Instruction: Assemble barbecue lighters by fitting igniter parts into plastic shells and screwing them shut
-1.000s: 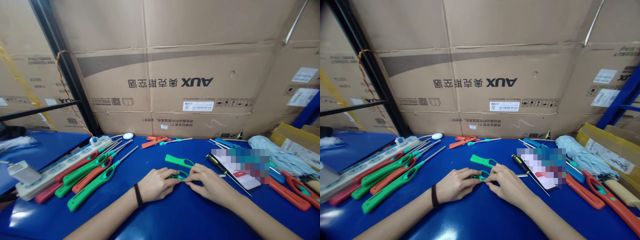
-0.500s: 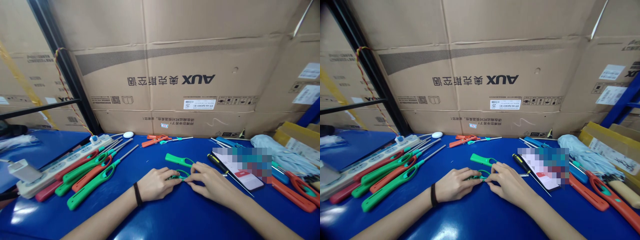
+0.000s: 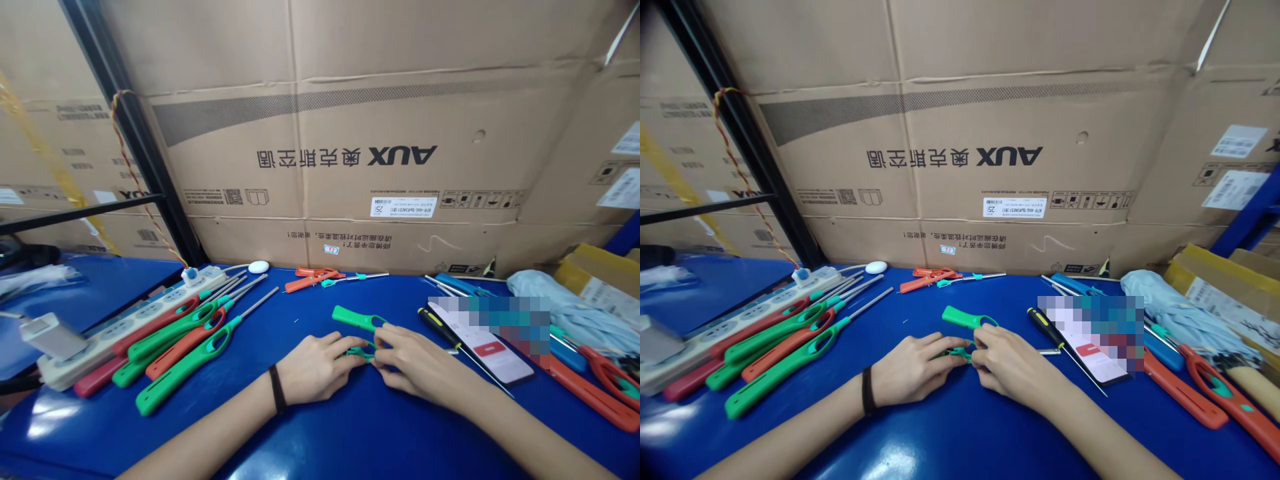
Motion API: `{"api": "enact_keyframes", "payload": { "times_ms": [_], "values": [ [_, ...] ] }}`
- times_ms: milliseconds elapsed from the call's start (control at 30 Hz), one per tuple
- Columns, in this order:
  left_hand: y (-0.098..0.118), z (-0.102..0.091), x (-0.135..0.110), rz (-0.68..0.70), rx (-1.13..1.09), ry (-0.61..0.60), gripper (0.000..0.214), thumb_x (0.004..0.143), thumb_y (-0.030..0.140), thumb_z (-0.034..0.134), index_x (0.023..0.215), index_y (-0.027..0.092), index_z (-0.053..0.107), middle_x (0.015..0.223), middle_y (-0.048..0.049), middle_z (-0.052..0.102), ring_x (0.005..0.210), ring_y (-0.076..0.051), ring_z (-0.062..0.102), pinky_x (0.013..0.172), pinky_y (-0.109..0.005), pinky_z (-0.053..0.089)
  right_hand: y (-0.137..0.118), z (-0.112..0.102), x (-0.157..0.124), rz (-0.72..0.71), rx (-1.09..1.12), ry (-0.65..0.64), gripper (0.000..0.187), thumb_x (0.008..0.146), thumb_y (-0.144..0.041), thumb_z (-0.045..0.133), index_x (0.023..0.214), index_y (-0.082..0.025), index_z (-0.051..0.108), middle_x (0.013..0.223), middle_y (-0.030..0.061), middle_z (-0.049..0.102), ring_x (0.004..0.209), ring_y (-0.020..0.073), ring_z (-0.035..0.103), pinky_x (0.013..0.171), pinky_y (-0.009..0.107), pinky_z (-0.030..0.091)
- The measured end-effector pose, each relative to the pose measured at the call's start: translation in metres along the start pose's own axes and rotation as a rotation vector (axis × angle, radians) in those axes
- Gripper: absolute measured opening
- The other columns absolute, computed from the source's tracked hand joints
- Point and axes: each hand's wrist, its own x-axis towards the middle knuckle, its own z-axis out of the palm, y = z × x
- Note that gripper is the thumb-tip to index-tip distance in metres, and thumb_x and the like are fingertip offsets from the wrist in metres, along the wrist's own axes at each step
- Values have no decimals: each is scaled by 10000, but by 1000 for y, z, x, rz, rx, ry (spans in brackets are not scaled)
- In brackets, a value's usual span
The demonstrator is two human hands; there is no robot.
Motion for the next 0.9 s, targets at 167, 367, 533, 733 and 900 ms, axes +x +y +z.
{"api": "enact_keyframes", "payload": {
  "times_ms": [167,367,533,733,900],
  "values": [
    [1,-1,0,5,9,-8,256,907,201,440,1141,233,537,1334,-12,488,956,-186,579,612,-249,531,1,-4,5,-24,19,-31,116,755,-92,641,739,-195,692,864,63,619,894,235,603,784,318,478],
    [-1,0,-1,-2,-57,21,293,901,186,443,1172,258,530,1354,-2,470,1004,-189,587,685,-259,545,23,-4,9,183,235,199,126,810,-195,586,852,-241,694,904,34,611,877,197,585,793,306,451],
    [-4,2,-4,8,-79,32,296,909,189,436,1179,256,539,1298,-28,511,996,-184,600,717,-260,549,41,14,27,380,242,253,314,763,-322,666,1014,-142,615,969,114,620,951,272,567,813,389,444],
    [-9,5,-4,21,-170,73,277,908,175,442,1132,258,583,1240,-31,549,1007,-177,607,772,-261,541,46,35,32,372,320,233,290,760,-397,667,902,-148,627,900,82,615,880,224,597,763,321,461],
    [-10,4,-3,-37,-325,164,283,887,196,474,1154,231,558,1176,-39,597,1009,-153,612,812,-224,519,49,37,39,350,360,241,265,700,-407,699,818,-181,626,829,35,622,761,184,609,652,269,467]
  ]
}}
